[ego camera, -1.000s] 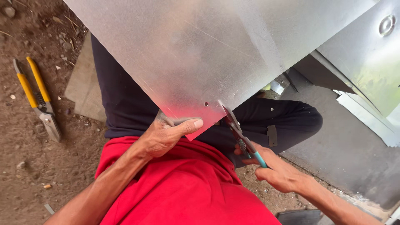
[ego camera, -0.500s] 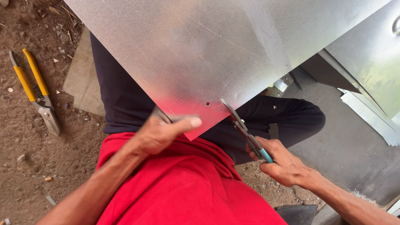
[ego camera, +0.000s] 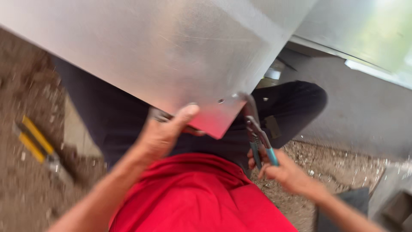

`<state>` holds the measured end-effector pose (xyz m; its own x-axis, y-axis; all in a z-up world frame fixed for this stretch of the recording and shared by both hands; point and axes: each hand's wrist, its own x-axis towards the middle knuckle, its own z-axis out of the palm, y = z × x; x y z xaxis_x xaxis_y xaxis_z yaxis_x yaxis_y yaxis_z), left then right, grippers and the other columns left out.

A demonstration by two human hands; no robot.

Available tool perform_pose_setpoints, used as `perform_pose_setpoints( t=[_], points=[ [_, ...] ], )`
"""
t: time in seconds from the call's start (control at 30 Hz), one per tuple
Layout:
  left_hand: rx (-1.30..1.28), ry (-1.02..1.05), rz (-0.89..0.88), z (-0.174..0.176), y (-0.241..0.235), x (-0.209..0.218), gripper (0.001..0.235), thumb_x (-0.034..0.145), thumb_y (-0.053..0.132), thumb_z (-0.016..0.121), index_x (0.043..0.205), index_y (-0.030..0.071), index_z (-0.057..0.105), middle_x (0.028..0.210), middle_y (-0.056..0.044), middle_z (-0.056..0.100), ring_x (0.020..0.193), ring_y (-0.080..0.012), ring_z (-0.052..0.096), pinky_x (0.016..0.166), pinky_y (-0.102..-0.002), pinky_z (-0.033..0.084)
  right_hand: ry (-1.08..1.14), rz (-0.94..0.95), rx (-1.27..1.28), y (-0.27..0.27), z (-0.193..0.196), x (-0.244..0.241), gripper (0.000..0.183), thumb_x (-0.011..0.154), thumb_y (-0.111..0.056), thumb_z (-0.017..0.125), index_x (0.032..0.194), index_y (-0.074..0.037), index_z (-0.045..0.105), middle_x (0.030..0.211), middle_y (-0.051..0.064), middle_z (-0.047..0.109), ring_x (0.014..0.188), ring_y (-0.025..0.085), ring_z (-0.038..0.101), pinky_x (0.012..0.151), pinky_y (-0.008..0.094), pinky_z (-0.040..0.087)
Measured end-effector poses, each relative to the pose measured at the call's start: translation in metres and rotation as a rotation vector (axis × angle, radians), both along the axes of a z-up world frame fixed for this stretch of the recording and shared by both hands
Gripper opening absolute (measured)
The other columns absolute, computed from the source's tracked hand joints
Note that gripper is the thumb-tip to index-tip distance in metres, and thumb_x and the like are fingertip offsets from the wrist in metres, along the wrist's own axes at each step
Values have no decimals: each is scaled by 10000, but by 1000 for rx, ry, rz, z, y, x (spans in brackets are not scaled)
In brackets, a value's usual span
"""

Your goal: The person uses shears to cut several small notches and segments from the edges of a metal sheet while sitting on the ground. They manipulate the metal sheet by hand, positioning it for the shears, and set aside the cut pieces.

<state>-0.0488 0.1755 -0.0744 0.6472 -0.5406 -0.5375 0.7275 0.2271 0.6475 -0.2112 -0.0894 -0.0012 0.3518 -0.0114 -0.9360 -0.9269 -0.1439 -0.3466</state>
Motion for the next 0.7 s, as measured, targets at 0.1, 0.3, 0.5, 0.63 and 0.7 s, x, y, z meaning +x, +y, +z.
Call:
perform_pose_setpoints(
  t=[0.1,0.3,0.5,0.63,0.7],
  points=[
    [76,-58,-277,1,-48,-45,347,927,293,725,1113,-1,739,945,-86,770,793,-173,729,660,-350,632,-234,-13,-168,31,15,-40,463,717,-173,539,1132,-27,686,871,91,764,712,221,697,664,357,582],
    [-119,448,-429,11,-97,-120,582,981,625,469,865,78,631,679,-17,630,554,-121,585,500,-274,484,-440,146,-388,63,46,-74,271,858,-255,647,869,6,719,709,135,721,617,226,702,605,324,534],
    [-205,505,-365,24,-81,-136,406,998,466,508,870,101,630,661,-17,600,515,-110,530,459,-253,373,-1067,-629,169,65,35,-122,258,1055,-177,496,956,46,581,676,115,593,558,176,569,554,316,493],
    [-401,309,-412,28,-65,-158,499,1060,478,520,850,44,650,636,-39,595,486,-91,485,444,-234,351,-948,-274,-483,68,27,-96,216,1080,-189,440,1116,7,522,841,60,574,679,133,561,601,281,490],
    [-382,308,-421,27,-59,-168,469,1053,456,537,862,44,657,611,-27,575,467,-93,478,415,-225,333,-1008,-183,-511,70,34,-88,193,1099,-191,429,1090,-29,535,866,37,524,700,119,530,628,265,467]
  ],
)
